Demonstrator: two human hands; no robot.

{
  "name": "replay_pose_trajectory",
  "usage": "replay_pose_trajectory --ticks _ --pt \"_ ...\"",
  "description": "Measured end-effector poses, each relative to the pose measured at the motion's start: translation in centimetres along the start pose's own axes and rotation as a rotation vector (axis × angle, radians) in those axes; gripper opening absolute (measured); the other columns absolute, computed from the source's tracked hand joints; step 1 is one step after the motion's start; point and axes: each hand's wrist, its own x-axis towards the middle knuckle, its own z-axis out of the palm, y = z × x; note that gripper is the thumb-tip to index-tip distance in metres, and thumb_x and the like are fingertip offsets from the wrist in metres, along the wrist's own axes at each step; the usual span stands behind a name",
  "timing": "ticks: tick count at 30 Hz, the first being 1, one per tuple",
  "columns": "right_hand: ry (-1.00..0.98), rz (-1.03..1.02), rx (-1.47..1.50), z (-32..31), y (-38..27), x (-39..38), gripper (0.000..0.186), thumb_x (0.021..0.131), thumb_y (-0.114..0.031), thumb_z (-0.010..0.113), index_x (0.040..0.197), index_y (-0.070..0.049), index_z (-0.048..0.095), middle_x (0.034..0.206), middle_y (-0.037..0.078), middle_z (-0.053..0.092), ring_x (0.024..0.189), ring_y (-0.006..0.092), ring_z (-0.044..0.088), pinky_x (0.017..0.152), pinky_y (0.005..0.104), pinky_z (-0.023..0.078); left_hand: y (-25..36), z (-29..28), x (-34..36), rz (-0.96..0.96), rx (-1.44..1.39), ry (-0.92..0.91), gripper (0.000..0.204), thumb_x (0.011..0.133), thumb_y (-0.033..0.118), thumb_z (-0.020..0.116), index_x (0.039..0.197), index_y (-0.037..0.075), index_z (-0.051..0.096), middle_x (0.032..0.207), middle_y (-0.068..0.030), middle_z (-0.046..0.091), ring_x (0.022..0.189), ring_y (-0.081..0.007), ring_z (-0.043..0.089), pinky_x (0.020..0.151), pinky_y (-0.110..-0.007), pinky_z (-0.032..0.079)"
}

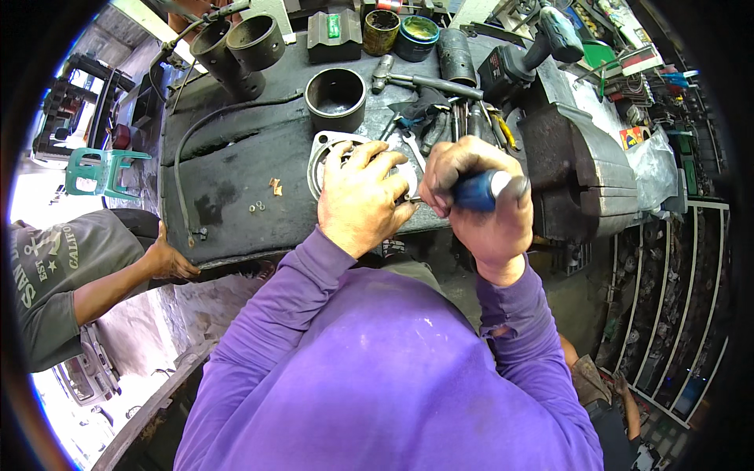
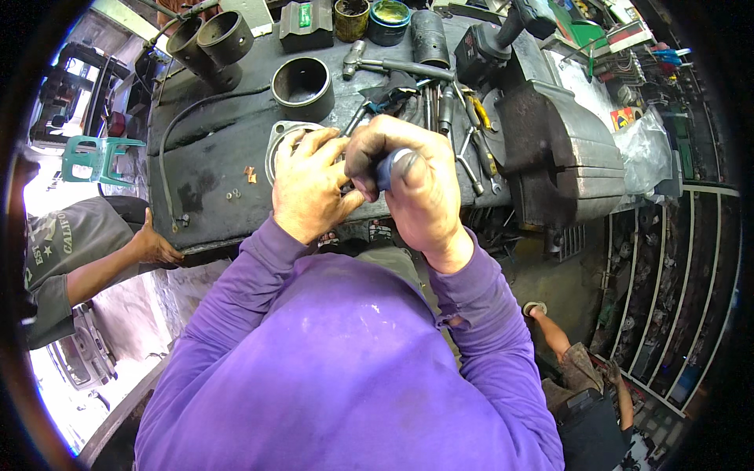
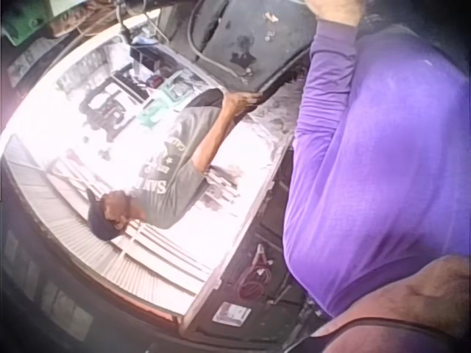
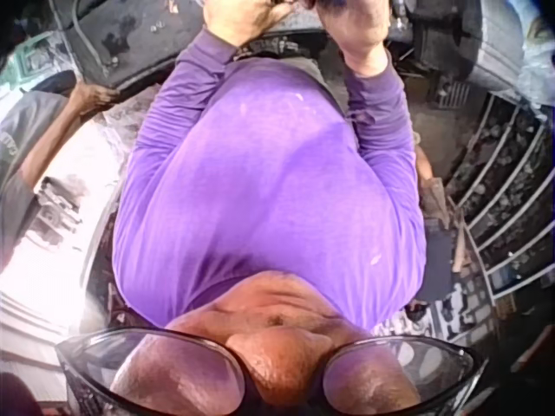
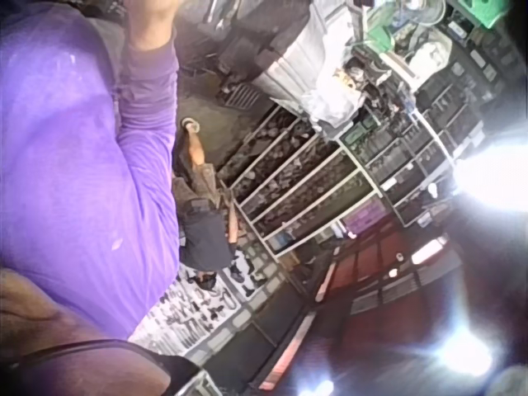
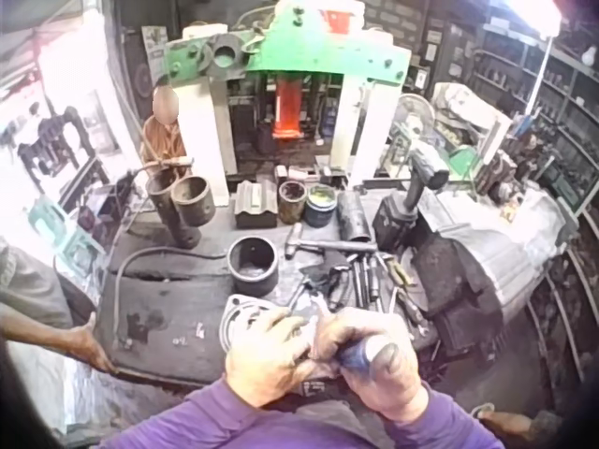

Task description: The person disassembles a cylindrical mechanical component on a workbench, removes internal parts, and then reassembles it using various hand tools. They use a screwdriver to pry open the housing, a wrench to tighten bolts, and a hammer to tap components into place.

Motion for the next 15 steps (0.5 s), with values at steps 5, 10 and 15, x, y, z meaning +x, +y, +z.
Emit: replay_pose_trajectory --ticks 5,10,15 --pt "-0.079 0.034 -0.012 -0.8 -0.2 -0.1 0.092 0.092 -0.089 0.059 0.083 0.002 0.064 0.074 0.006 0.057 0.066 0.014 0.051 0.061 0.0296 0.039 -0.2 0.4 0.3 -0.008 -0.004 0.027 0.028 0.078 0.038 0.087 0.097 0.018 0.083 0.126 0.0005 0.076 0.132 -0.0242 0.063 0.116 -0.06 0.039" --pt "-0.064 -0.057 0.082 -0.3 0.5 0.9 0.06 0.101 -0.059 0.07 0.105 0.001 0.072 0.091 0.004 0.062 0.079 0.0108 0.054 0.072 0.0276 0.044 -0.5 0.5 0.6 0.003 0.0 0.043 0.03 0.08 0.038 0.087 0.102 0.018 0.083 0.127 0.0006 0.075 0.132 -0.0242 0.062 0.116 -0.06 0.04" --pt "0.009 -0.404 -0.927 0.3 -2.8 1.4 0.061 0.085 0.015 0.064 0.144 -0.001 0.058 0.126 0.024 0.062 0.119 0.0445 0.062 0.105 0.0471 0.053 -0.4 0.3 0.6 -0.003 -0.005 0.027 0.029 0.08 0.035 0.087 0.102 0.017 0.081 0.13 0.0002 0.073 0.134 -0.024 0.061 0.116 -0.059 0.039"
